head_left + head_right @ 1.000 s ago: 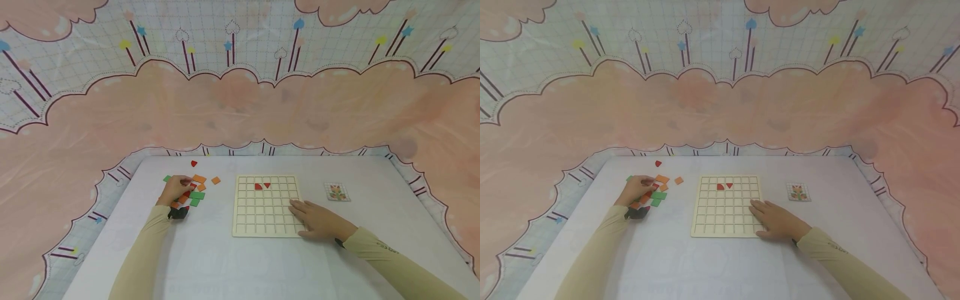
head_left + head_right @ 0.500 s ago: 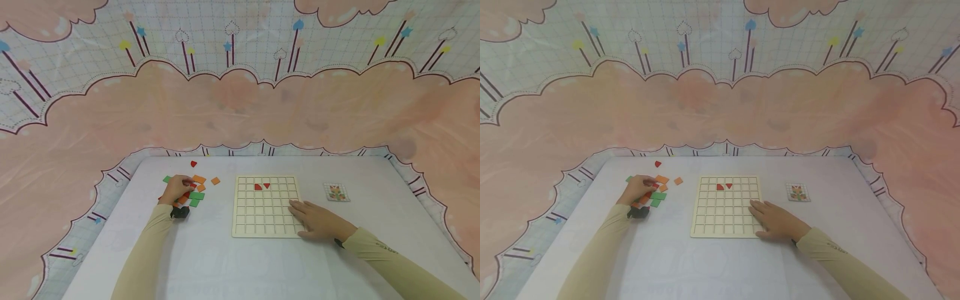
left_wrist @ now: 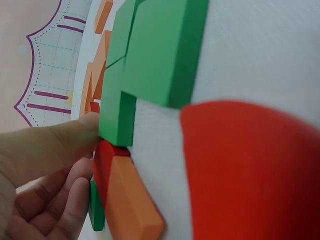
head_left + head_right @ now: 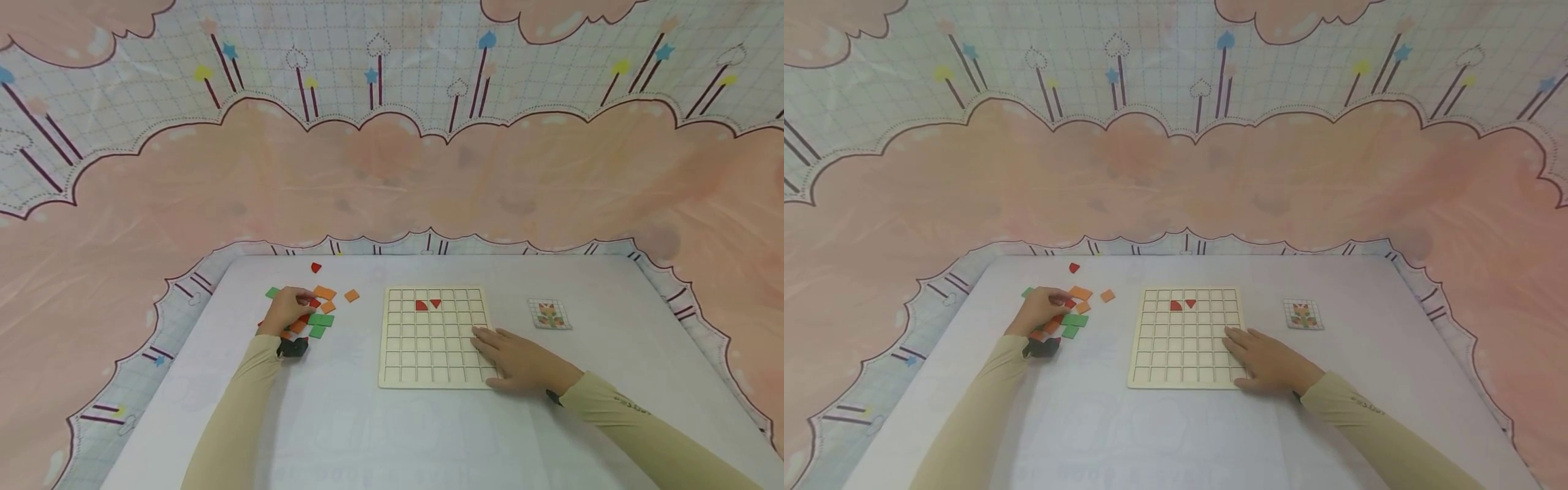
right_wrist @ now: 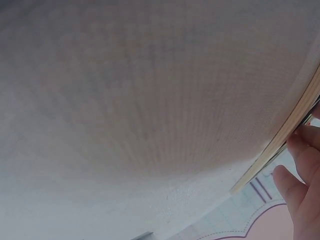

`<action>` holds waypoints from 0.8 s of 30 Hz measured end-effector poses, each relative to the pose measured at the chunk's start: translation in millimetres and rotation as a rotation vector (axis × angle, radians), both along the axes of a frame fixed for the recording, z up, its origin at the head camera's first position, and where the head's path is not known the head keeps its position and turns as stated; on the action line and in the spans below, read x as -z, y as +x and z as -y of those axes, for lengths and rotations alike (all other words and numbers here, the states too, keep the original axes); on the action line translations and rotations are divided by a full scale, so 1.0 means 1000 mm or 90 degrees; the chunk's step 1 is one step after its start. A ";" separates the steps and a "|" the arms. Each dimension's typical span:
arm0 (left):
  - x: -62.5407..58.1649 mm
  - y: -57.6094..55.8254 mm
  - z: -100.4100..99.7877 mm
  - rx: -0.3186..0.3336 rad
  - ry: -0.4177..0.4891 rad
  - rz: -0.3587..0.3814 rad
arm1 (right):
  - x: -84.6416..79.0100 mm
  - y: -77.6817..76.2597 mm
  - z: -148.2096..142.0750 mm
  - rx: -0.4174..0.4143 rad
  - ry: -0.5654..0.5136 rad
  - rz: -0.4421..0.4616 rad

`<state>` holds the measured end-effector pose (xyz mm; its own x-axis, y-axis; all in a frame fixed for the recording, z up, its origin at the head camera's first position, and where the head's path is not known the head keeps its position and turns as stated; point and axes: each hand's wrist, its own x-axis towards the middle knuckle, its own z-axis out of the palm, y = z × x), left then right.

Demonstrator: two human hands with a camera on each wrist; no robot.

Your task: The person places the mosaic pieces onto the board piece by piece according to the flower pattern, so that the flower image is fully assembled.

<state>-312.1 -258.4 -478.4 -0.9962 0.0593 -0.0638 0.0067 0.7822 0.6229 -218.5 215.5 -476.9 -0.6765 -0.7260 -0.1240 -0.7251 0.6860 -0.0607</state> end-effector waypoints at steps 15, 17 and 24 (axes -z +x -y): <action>-0.005 -0.004 0.003 0.002 0.009 0.067 | 0.000 -0.001 0.000 -0.008 -0.001 -0.010; -0.006 -0.005 0.004 0.006 0.007 0.077 | -0.001 0.000 0.000 -0.010 -0.009 -0.010; -0.009 -0.008 0.004 0.017 0.008 0.089 | 0.002 0.000 -0.002 -0.023 -0.019 -0.031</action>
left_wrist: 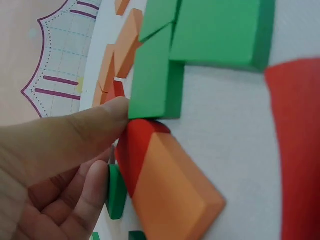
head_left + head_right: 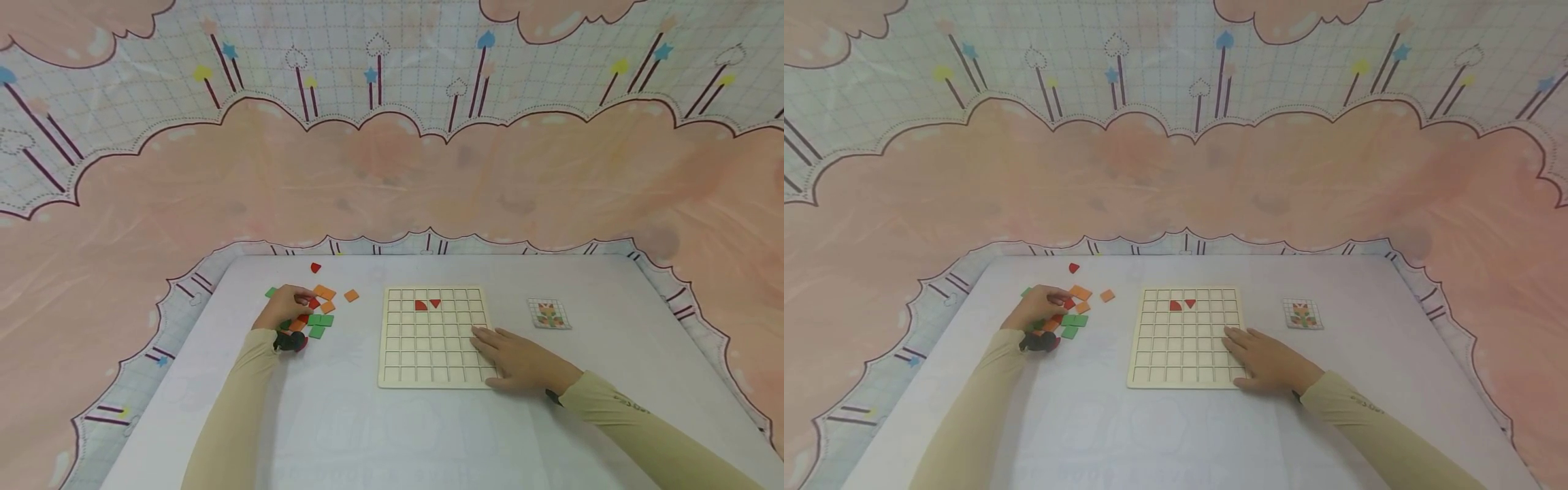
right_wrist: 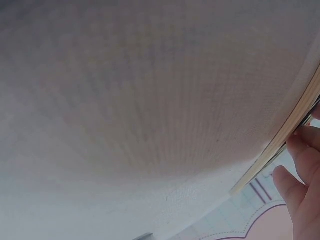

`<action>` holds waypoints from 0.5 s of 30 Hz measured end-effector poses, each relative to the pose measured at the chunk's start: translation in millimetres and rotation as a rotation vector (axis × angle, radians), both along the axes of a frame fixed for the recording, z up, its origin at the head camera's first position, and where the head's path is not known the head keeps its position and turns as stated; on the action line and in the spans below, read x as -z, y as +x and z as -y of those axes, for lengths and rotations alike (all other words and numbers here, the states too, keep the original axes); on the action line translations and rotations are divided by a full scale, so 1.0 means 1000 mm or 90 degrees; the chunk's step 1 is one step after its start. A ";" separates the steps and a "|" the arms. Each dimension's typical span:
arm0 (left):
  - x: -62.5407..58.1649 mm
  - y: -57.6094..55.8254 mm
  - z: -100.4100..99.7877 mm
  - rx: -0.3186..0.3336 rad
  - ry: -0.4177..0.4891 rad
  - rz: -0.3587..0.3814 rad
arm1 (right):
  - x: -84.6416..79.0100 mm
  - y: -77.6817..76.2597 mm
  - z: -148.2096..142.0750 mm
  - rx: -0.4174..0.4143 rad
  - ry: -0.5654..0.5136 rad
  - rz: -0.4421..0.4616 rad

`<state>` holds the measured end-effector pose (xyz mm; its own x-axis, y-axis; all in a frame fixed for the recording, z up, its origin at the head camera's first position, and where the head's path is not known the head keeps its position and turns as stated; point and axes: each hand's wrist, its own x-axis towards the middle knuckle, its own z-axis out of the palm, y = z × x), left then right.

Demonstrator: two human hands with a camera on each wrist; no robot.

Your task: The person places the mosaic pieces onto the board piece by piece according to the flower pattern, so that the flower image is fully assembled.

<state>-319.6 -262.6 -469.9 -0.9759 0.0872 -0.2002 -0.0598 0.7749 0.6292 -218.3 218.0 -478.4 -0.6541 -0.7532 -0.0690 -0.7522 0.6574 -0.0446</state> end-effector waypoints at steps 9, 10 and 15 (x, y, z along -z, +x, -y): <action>0.001 0.003 -0.001 0.006 0.003 -0.030 | -0.001 0.001 0.000 -0.009 -0.005 -0.014; 0.001 0.004 -0.001 0.009 0.004 -0.032 | -0.001 0.001 0.000 -0.008 -0.004 -0.012; 0.002 0.006 0.001 0.009 0.008 -0.043 | -0.002 0.002 0.001 -0.005 0.002 0.001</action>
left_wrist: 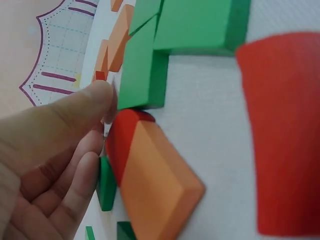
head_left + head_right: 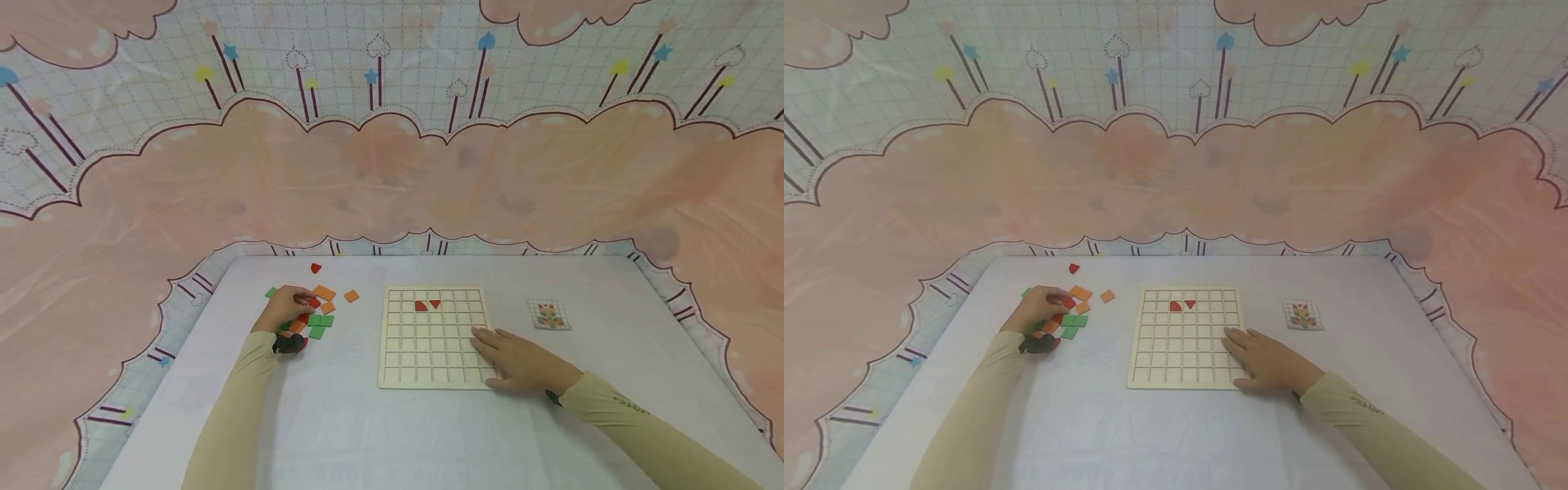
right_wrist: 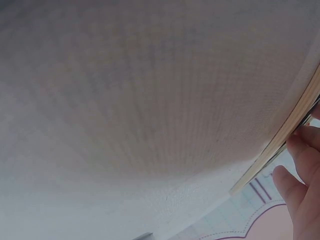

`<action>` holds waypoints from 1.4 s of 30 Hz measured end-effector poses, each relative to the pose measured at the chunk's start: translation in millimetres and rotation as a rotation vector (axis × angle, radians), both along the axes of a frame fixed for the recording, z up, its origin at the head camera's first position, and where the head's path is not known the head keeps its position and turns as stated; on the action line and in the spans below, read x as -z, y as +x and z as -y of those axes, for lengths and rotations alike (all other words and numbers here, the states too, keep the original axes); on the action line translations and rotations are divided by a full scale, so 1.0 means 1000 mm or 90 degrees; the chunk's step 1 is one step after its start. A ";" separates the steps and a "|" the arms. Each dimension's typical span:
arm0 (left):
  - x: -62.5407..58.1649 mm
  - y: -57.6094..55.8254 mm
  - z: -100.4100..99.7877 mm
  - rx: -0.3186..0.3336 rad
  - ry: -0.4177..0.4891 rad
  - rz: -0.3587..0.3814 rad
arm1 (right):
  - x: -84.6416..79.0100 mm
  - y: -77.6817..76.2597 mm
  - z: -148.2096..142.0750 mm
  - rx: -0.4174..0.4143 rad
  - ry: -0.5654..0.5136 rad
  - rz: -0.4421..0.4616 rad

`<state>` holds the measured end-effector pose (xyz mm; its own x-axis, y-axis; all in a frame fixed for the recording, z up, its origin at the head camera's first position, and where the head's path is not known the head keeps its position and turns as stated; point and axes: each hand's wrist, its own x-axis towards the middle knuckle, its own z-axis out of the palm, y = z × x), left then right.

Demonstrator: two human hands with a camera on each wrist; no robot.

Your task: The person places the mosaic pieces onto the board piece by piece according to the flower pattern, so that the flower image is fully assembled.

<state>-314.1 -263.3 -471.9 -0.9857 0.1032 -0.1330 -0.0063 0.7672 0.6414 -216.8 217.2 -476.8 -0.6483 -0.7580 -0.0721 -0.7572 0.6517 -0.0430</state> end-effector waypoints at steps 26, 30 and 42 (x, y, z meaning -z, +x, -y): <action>-0.002 -0.014 -0.103 0.135 0.099 -0.069 | 0.003 -0.002 -0.001 -0.007 -0.002 -0.017; 0.003 -0.018 -0.126 0.167 0.115 -0.071 | 0.004 -0.003 -0.001 -0.001 0.004 -0.011; 0.006 -0.027 -0.184 0.259 0.140 -0.072 | 0.002 -0.002 -0.001 0.010 0.008 -0.001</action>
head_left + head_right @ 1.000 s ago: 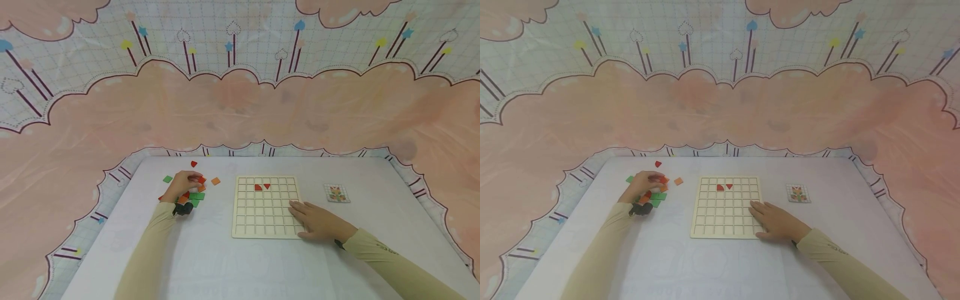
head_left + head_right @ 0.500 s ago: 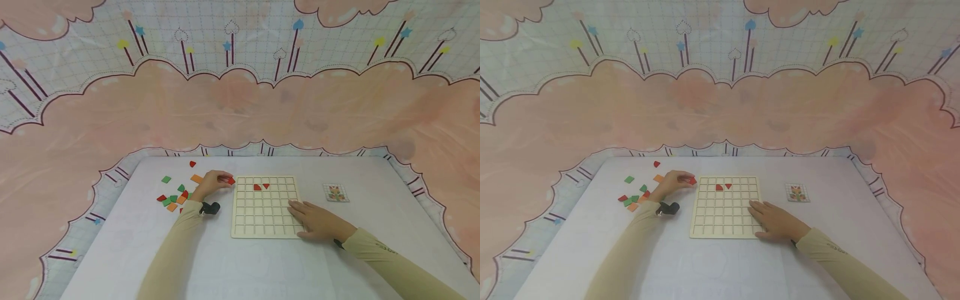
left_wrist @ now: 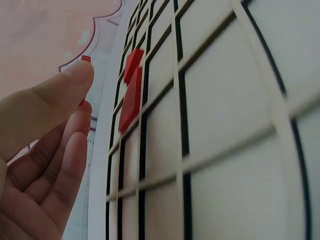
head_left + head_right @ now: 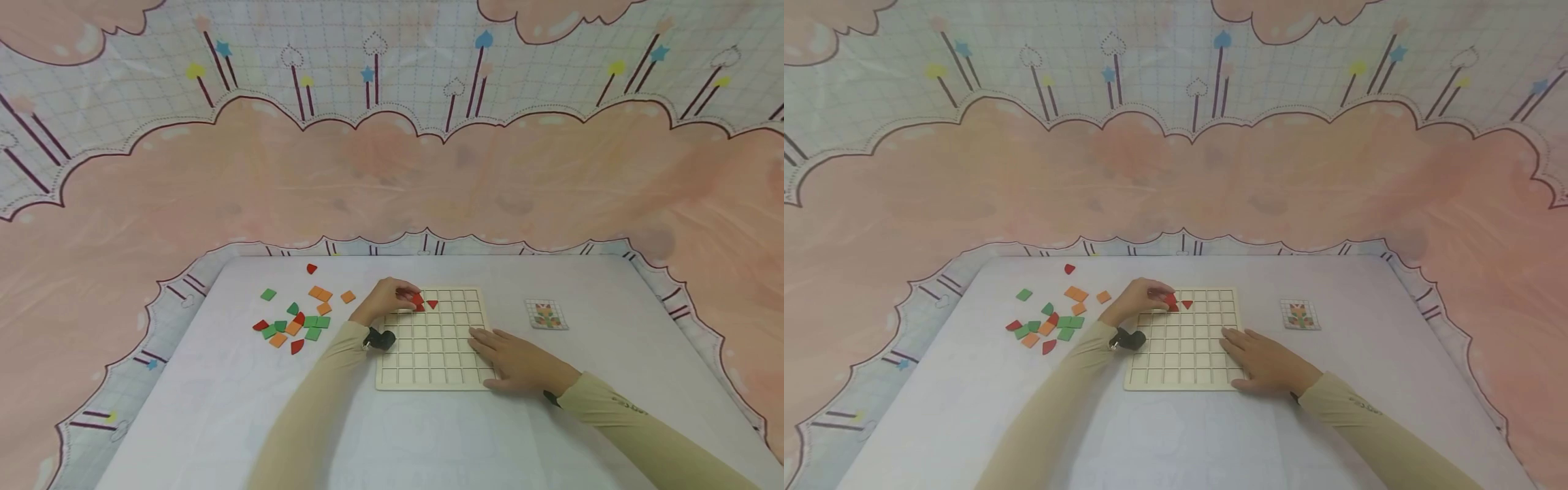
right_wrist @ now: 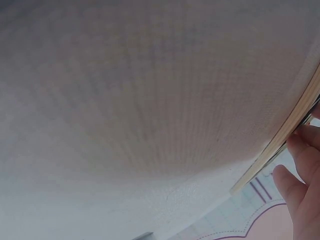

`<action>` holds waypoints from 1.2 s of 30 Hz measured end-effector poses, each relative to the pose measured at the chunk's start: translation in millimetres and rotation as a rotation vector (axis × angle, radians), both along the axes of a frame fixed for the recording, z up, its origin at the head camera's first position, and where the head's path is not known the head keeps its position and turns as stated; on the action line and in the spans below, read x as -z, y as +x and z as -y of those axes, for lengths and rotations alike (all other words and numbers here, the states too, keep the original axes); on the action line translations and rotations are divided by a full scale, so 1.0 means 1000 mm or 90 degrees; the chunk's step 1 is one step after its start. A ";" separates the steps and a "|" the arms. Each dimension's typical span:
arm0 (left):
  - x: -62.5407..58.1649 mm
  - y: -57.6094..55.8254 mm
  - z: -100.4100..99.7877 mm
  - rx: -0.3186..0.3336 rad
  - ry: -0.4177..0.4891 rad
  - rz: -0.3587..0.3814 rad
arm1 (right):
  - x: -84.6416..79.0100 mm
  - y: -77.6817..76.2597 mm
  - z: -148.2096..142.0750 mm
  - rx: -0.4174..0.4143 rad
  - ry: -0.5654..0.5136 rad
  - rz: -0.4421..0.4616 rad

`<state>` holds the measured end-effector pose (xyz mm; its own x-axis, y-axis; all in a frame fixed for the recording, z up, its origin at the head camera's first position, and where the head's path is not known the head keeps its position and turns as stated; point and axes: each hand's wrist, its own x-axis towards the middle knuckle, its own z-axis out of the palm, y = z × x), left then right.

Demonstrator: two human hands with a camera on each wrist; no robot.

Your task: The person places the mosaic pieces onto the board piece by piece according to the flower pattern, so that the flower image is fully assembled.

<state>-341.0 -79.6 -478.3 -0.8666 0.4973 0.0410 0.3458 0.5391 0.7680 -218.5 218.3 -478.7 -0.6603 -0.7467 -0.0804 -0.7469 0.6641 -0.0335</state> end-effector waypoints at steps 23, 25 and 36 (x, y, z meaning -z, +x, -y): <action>-0.001 -0.012 -0.061 0.103 -0.084 -0.044 | -0.001 -0.002 0.004 0.006 0.019 0.014; 0.000 -0.013 -0.063 0.106 -0.100 -0.048 | -0.001 -0.002 0.003 0.001 0.016 0.008; 0.006 -0.012 -0.064 0.037 -0.120 -0.025 | 0.003 -0.003 0.000 -0.009 0.002 -0.013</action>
